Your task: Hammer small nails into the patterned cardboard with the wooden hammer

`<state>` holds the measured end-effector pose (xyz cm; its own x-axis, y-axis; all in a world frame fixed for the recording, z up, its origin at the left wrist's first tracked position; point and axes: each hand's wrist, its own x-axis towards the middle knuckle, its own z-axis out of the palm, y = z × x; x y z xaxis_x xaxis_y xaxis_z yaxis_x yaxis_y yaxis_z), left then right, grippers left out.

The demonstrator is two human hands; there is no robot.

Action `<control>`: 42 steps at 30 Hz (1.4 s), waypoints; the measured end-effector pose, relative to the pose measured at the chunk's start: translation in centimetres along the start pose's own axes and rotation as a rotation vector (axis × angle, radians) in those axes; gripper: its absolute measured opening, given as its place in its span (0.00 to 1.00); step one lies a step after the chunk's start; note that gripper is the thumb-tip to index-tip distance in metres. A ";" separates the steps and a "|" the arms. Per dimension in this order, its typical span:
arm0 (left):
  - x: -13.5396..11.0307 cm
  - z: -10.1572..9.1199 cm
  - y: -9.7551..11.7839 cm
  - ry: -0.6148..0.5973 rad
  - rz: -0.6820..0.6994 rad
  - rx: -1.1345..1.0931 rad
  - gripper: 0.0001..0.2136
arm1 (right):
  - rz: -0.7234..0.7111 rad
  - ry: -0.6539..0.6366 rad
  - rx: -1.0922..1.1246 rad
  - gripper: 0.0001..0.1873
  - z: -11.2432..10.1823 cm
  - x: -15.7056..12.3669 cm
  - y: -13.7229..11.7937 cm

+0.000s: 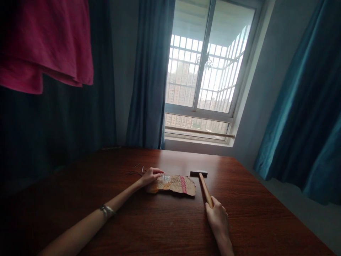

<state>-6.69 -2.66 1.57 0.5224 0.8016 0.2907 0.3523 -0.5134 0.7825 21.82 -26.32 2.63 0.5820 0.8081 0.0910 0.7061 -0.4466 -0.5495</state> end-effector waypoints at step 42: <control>2.6 -12.9 -8.1 0.102 -0.451 0.713 0.07 | -0.168 0.126 -0.002 0.16 0.8 0.7 1.6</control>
<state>-18.25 7.51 3.08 0.1541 0.9819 0.1097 0.9331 -0.1811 0.3107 23.07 -26.19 1.16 0.5013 0.8172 0.2845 0.7985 -0.3103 -0.5159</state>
